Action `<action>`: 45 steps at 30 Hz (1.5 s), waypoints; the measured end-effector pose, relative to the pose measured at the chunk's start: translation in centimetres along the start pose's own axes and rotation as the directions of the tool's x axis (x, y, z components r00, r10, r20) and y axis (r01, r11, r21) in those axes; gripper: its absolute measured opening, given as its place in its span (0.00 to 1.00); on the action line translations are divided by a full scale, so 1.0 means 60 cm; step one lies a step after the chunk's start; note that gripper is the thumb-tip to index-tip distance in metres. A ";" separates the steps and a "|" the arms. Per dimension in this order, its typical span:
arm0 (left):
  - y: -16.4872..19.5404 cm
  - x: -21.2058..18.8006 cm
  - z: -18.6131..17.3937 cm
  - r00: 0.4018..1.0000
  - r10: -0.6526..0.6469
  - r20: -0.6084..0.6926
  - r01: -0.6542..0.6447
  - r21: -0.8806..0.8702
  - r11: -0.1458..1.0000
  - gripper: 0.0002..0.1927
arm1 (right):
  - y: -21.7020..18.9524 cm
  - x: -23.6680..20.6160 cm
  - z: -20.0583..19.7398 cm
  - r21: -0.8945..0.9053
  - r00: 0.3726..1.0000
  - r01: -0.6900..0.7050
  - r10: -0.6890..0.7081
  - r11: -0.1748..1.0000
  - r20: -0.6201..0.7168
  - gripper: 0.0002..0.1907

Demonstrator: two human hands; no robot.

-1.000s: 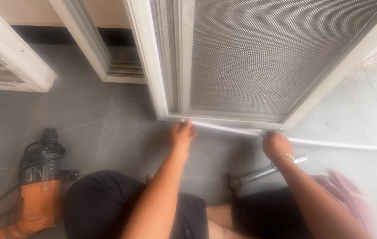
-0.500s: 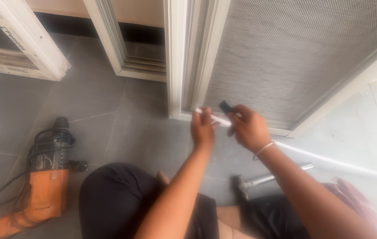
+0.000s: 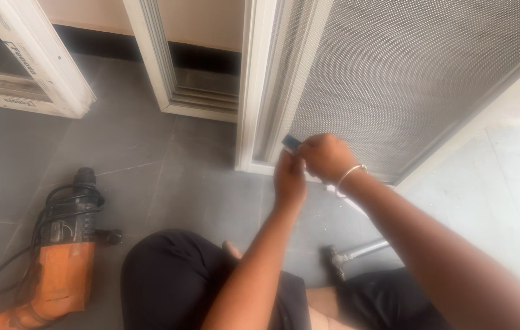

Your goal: The person installs a white plastic spline into the groove of a window screen frame. They use a hammer to tap the spline into place and a utility knife to cut the excess material.

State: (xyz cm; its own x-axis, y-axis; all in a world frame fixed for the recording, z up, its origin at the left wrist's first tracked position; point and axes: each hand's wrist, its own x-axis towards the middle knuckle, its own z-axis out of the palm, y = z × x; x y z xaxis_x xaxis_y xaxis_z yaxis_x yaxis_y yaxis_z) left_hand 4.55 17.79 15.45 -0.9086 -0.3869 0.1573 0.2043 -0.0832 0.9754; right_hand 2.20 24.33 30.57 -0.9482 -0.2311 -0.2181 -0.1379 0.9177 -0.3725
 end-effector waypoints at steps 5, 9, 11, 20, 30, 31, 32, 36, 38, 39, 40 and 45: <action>0.026 0.000 -0.003 0.999 0.037 0.020 -0.040 0.179 0.983 0.20 | -0.017 -0.016 -0.026 -0.019 1.000 -0.024 0.024 1.000 0.005 0.15; 0.051 -0.004 -0.007 0.976 -0.213 0.053 0.200 0.190 0.961 0.25 | -0.030 -0.020 -0.040 -0.237 0.996 0.008 0.013 0.972 0.088 0.18; 0.058 -0.010 -0.004 0.981 -0.185 0.059 0.177 0.116 0.977 0.25 | -0.032 -0.016 -0.038 -0.425 0.992 0.077 -0.025 0.902 0.128 0.18; 0.025 -0.011 0.004 0.992 -0.118 -0.047 0.127 0.311 0.942 0.23 | -0.016 -0.013 -0.010 -0.608 0.941 0.338 -0.238 0.718 0.242 0.18; 0.069 -0.031 0.007 0.977 -0.208 0.051 0.188 0.257 0.948 0.22 | -0.013 -0.026 -0.035 -0.621 0.927 0.367 -0.217 0.692 0.306 0.11; 0.070 -0.035 0.008 0.984 -0.168 0.057 0.146 0.270 0.952 0.21 | -0.011 -0.026 -0.033 -0.687 0.926 0.362 -0.157 0.630 0.344 0.10; 0.069 -0.037 0.009 0.990 -0.122 0.066 0.099 0.282 0.954 0.21 | -0.009 -0.025 -0.032 -0.747 0.924 0.358 -0.095 0.561 0.371 0.10; 0.048 -0.039 0.015 0.988 -0.123 0.091 0.101 0.220 0.970 0.23 | 0.000 -0.025 -0.024 -0.719 0.923 0.379 -0.189 0.583 0.334 0.10; 0.034 -0.037 0.018 0.990 -0.134 0.043 0.115 0.301 0.947 0.23 | 0.006 -0.029 -0.019 -0.565 0.941 0.316 -0.178 0.762 0.286 0.12; 0.028 -0.040 0.019 0.991 -0.124 0.054 0.102 0.305 0.947 0.24 | 0.009 -0.030 -0.016 -0.596 0.942 0.309 -0.155 0.741 0.297 0.11; 0.023 -0.043 0.022 0.992 -0.113 0.064 0.088 0.305 0.948 0.24 | 0.012 -0.029 -0.013 -0.629 0.943 0.304 -0.132 0.716 0.306 0.11; 0.007 -0.044 0.024 0.999 -0.036 0.030 0.026 0.301 0.953 0.23 | 0.031 -0.024 0.004 -0.598 0.944 0.303 -0.150 0.742 0.293 0.15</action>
State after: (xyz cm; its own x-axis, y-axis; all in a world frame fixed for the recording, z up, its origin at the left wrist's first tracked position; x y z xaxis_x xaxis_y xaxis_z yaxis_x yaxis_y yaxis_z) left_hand 6.53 20.12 15.69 -0.9261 -0.3555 0.1263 0.0618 0.1873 0.9804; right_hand 3.39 26.26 29.96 -0.7909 -0.4505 -0.4141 -0.5611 0.8040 0.1968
